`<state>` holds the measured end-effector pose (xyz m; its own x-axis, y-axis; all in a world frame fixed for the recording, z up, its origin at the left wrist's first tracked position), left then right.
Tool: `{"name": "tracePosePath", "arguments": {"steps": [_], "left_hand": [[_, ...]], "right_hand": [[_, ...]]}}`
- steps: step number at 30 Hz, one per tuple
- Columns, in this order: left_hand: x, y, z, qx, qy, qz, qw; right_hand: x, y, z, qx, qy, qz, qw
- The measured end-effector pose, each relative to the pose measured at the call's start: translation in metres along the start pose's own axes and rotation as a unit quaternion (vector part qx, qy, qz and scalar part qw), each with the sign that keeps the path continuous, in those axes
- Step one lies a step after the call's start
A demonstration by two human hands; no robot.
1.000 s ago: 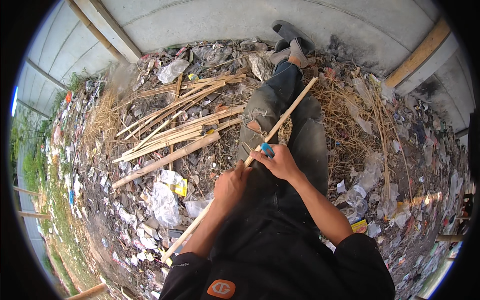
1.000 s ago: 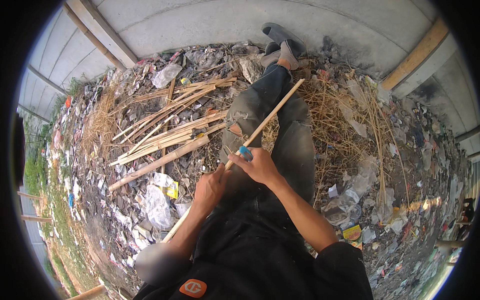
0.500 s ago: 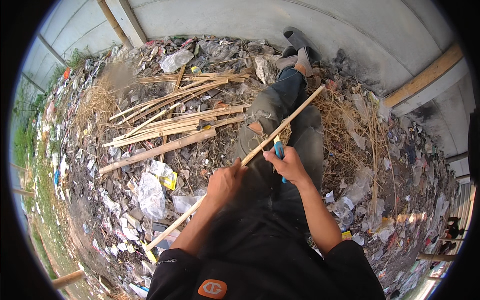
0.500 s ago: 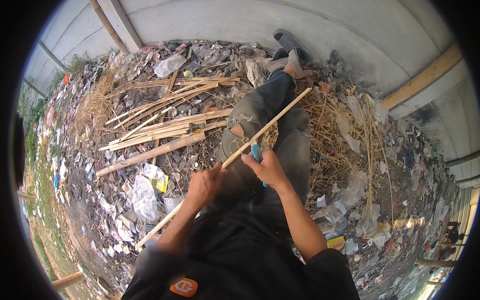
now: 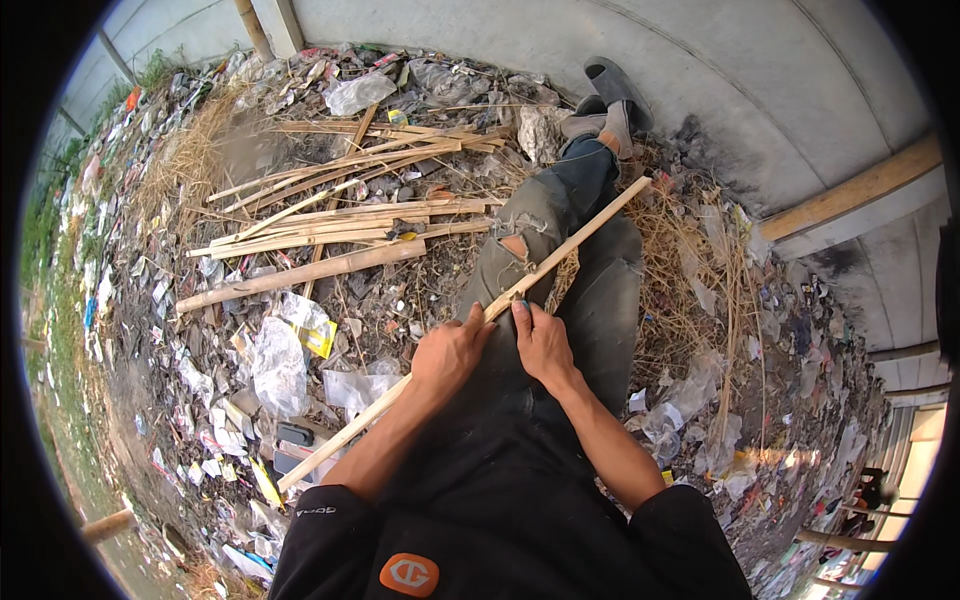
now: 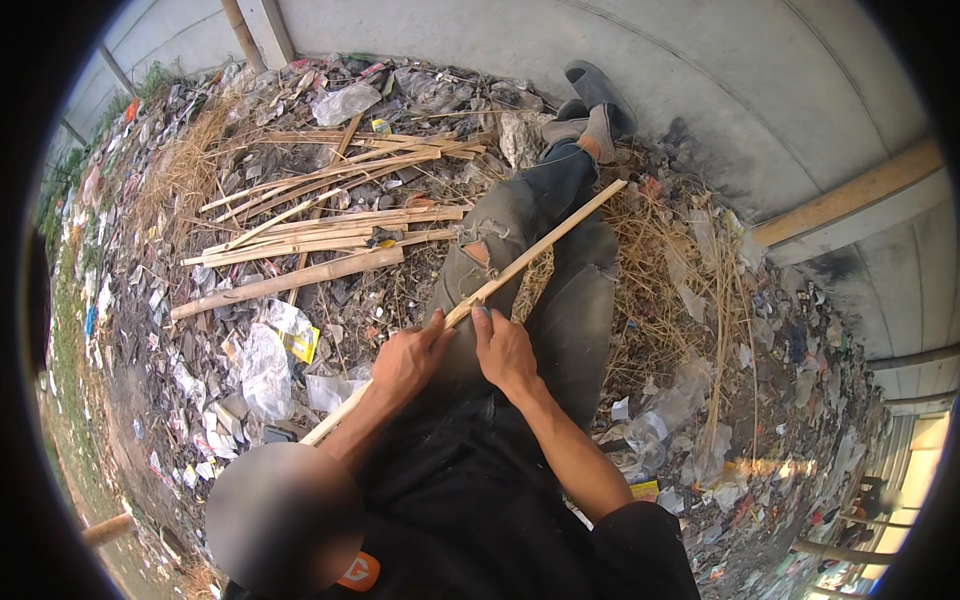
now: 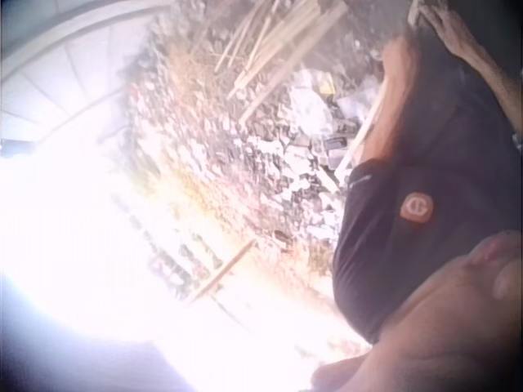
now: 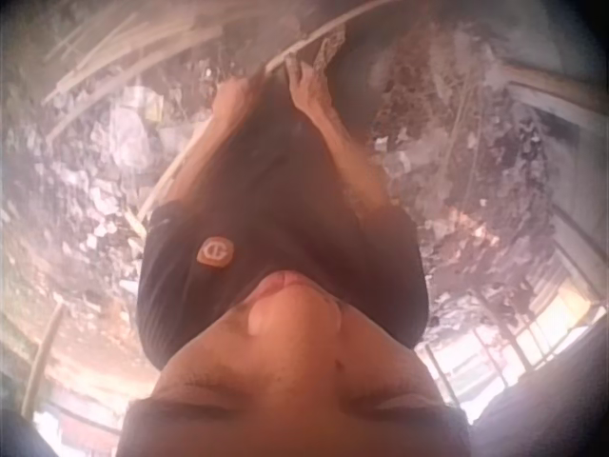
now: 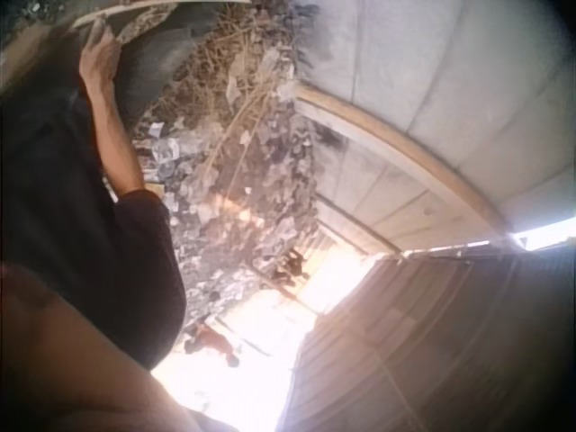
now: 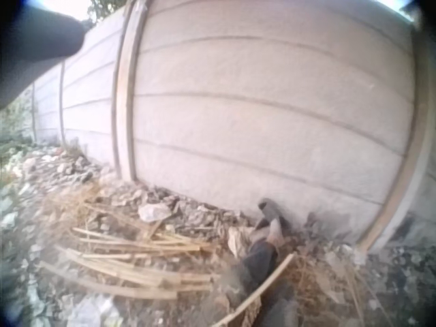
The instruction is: The person sits on the ground and uses a small knife to shave the surface of a long bamboo stick. They hold the stick with their left hand and scrape along its length with the knife in their right hand, creating thin shavings that fall onto the debris-covered floor.
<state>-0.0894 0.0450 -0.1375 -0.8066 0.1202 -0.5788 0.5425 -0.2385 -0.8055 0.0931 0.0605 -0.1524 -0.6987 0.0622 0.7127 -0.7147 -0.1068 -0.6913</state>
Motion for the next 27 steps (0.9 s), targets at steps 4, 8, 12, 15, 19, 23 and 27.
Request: {"name": "tracePosePath", "arguments": {"steps": [4, 8, 12, 15, 19, 23, 27], "left_hand": [[-0.001, -0.002, 0.001, -0.002, 0.005, 0.014, 1.0], [0.001, -0.004, 0.005, -0.009, 0.01, 0.0, 1.0], [-0.003, -0.004, 0.002, 0.002, 0.011, -0.01, 1.0], [-0.001, 0.001, 0.003, 0.006, 0.008, -0.012, 1.0], [0.003, 0.001, 0.009, 0.001, 0.013, 0.004, 1.0], [0.0, 0.004, 0.0, 0.006, 0.014, 0.031, 0.999], [-0.002, 0.006, -0.011, 0.016, 0.018, 0.047, 0.999]], "right_hand": [[-0.004, -0.011, -0.008, -0.015, -0.006, -0.004, 1.0], [-0.019, -0.05, -0.045, -0.071, 0.045, -0.001, 0.996], [-0.017, -0.018, -0.022, -0.051, -0.016, -0.01, 0.999], [-0.019, -0.016, -0.017, -0.024, -0.011, -0.028, 0.999], [-0.017, -0.014, -0.012, 0.008, -0.016, -0.069, 0.997], [0.0, 0.003, 0.004, 0.069, -0.026, -0.063, 0.995], [0.005, -0.001, 0.01, 0.081, -0.049, -0.064, 0.993]]}}
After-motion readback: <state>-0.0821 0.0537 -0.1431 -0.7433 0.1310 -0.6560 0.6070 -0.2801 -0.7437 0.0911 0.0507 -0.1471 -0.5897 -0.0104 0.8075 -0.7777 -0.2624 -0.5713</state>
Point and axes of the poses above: each hand's wrist, its own z-axis away from the middle knuckle, its own y-axis out of the palm, x = y × z, the point moved 4 cm from there along -z, towards the middle knuckle, and after that the axes turned 5 degrees about x, right-handed, at the moved point
